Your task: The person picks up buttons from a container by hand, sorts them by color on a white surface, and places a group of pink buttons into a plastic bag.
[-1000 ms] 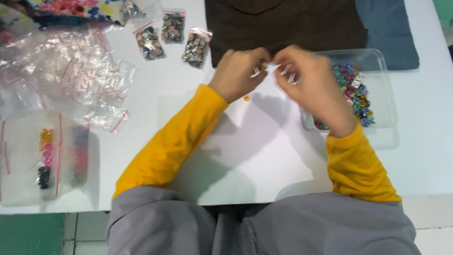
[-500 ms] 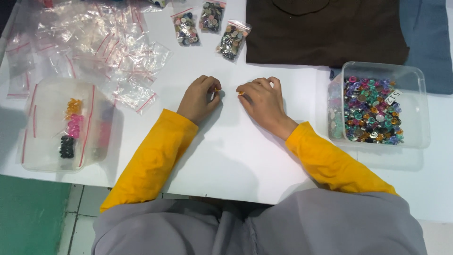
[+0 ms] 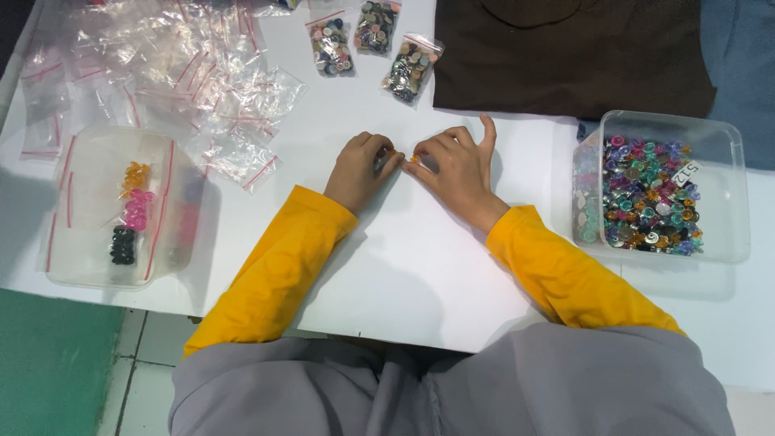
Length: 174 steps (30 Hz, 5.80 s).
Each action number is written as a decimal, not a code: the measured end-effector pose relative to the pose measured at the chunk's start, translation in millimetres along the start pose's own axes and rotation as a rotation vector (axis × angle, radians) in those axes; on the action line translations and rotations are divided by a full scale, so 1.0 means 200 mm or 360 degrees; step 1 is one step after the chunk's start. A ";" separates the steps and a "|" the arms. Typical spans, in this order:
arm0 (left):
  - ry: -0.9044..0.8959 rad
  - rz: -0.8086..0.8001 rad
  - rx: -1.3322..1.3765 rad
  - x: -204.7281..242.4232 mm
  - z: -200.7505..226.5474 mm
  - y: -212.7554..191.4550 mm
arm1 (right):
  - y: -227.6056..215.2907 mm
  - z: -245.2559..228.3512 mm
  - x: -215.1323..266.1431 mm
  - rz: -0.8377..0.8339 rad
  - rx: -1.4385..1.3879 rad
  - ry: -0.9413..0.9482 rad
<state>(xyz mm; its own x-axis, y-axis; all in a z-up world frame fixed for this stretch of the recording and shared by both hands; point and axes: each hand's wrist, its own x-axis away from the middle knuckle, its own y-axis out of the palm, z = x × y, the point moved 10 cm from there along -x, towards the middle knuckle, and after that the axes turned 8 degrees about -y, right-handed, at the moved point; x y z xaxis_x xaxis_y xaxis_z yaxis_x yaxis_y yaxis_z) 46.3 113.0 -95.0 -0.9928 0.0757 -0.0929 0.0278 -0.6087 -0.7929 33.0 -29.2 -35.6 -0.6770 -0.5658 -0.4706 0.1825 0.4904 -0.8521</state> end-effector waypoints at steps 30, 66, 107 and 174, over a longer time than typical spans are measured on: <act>0.0913 0.0498 0.0623 0.04 1.08 -0.21 | -1.10 0.18 0.29 -0.0104 -0.0007 0.0130; 0.1197 -0.0455 -0.0180 -0.15 1.71 1.10 | -0.90 1.01 0.95 -0.0062 -0.1081 0.1146; 0.1106 -0.0320 0.0935 -0.25 1.62 0.60 | -1.09 0.84 0.78 0.0184 -0.1061 0.0907; 0.0107 -0.0472 0.0485 0.08 0.35 0.22 | -0.29 0.23 0.31 -0.0751 -0.0340 0.0783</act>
<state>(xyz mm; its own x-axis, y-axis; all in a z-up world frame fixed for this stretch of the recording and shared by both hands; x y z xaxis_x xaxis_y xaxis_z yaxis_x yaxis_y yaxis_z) 24.5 31.9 -89.6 -0.9424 0.3280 0.0654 -0.3037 -0.7573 -0.5781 13.6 -122.1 -25.8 -0.9018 -0.4096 0.1379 -0.3187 0.4148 -0.8523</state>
